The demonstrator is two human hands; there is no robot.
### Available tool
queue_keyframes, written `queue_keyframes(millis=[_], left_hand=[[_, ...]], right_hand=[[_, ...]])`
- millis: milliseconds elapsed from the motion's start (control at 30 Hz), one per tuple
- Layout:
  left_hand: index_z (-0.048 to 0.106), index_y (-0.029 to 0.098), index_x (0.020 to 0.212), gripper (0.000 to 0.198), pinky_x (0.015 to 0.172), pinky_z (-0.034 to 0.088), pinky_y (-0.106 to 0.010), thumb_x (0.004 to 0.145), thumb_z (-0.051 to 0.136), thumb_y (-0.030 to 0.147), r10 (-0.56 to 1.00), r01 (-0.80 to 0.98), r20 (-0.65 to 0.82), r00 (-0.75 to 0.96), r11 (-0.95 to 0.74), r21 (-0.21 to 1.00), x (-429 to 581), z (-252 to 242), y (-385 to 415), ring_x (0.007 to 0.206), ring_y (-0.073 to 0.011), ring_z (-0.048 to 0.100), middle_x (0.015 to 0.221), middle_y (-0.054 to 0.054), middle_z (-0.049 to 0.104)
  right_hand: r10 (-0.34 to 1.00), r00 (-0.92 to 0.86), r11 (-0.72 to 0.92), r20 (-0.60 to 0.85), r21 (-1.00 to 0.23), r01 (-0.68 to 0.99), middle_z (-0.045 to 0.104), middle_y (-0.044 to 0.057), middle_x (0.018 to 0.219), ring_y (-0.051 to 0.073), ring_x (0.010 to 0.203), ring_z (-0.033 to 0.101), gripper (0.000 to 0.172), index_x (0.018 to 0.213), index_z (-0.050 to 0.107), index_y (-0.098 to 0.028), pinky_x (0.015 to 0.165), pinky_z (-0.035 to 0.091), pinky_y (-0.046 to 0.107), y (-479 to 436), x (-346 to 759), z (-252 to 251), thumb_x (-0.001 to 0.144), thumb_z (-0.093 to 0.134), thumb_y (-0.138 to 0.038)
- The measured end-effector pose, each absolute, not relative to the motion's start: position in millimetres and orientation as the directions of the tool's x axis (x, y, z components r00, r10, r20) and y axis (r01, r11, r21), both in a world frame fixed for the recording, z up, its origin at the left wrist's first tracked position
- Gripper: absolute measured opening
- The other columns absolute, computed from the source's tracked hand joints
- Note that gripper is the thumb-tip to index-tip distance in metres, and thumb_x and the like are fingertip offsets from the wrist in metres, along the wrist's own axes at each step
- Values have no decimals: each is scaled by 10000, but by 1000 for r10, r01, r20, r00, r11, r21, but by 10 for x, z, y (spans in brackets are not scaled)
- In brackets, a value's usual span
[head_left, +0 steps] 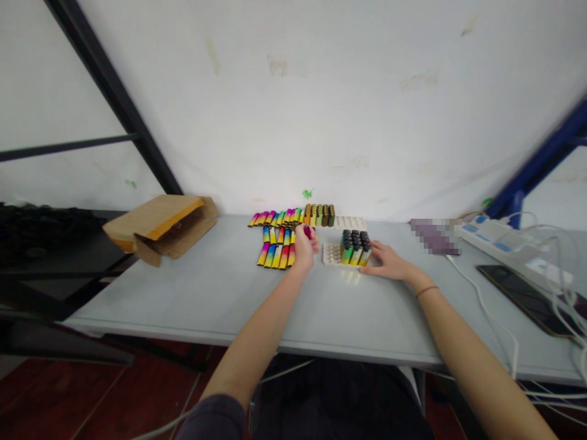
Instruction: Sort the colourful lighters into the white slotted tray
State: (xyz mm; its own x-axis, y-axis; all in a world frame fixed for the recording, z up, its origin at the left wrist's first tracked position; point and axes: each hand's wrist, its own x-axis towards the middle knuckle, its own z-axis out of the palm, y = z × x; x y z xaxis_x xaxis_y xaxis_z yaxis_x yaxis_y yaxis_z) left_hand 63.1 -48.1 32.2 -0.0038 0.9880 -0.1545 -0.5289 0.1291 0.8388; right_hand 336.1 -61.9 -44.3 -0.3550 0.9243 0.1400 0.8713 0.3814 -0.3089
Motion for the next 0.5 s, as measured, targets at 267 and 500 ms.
queue_keyframes(millis=[267, 500], left_hand=[[311, 228, 606, 522, 380, 127, -194, 1023, 283, 541, 978, -574, -209, 18, 182, 799, 637, 352, -525, 347, -62, 153, 443, 87, 187], [299, 226, 571, 489, 374, 90, -193, 980, 376, 484, 967, -621, -247, 58, 229, 750, 645, 413, -548, 352, -65, 126, 437, 86, 172]], right_hand=[[916, -369, 401, 159, -314, 860, 502, 209, 1600, 482, 1458, 460, 989, 1531, 569, -172, 1210, 363, 652, -600, 3377, -467, 799, 628, -834], [914, -374, 405, 156, -295, 866, 502, 202, 1601, 463, 1466, 459, 946, 1490, 614, -179, 1212, 372, 627, -594, 3378, -473, 810, 615, -836]])
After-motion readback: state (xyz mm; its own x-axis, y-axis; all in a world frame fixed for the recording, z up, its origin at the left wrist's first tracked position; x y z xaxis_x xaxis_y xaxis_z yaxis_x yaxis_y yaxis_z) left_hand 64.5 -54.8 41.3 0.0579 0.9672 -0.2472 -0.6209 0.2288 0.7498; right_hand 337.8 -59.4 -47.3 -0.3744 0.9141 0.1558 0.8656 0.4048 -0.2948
